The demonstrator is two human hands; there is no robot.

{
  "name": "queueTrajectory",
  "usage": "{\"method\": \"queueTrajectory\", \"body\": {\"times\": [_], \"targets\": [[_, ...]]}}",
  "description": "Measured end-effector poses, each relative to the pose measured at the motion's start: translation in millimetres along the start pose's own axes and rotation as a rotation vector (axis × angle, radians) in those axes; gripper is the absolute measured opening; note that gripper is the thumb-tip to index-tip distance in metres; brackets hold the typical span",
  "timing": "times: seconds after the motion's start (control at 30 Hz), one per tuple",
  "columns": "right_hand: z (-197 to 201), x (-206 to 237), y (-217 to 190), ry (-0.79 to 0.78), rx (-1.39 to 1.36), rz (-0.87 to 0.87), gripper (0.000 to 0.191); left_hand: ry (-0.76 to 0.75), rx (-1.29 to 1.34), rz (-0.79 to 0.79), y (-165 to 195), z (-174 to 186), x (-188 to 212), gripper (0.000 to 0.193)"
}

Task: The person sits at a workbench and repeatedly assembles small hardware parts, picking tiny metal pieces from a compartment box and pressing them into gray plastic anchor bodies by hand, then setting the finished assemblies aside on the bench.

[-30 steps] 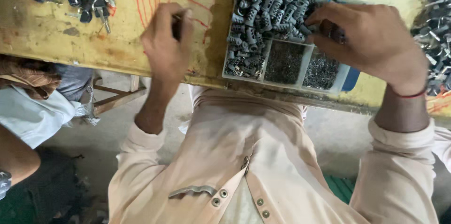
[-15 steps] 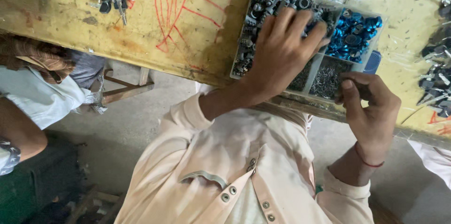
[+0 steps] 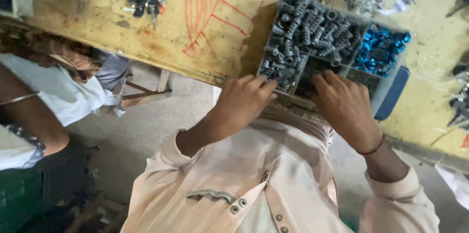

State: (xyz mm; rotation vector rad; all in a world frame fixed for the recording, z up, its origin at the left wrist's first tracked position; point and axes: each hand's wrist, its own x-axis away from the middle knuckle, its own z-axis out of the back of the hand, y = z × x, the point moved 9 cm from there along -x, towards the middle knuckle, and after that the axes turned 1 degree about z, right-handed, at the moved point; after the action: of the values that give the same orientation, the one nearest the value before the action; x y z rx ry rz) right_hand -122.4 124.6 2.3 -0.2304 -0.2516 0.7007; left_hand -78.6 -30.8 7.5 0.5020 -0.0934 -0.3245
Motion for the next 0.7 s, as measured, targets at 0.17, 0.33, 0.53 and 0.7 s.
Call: {"method": "queueTrajectory", "body": {"times": [0.17, 0.33, 0.53, 0.7], "targets": [[4, -6, -2, -0.031, 0.009, 0.035, 0.017, 0.007, -0.287, -0.150, 4, -5, -19, 0.020], [10, 0, -3, 0.031, -0.056, -0.043, 0.012, 0.064, -0.364, -0.366, 14, -10, -26, 0.014], [12, 8, 1, 0.145, -0.166, -0.113, 0.010, -0.017, -0.462, -0.384, 14, -13, -26, 0.005], [-3, -1, 6, -0.005, -0.100, -0.125, 0.018, -0.040, -0.553, -0.391, 16, -14, -27, 0.005]]}}
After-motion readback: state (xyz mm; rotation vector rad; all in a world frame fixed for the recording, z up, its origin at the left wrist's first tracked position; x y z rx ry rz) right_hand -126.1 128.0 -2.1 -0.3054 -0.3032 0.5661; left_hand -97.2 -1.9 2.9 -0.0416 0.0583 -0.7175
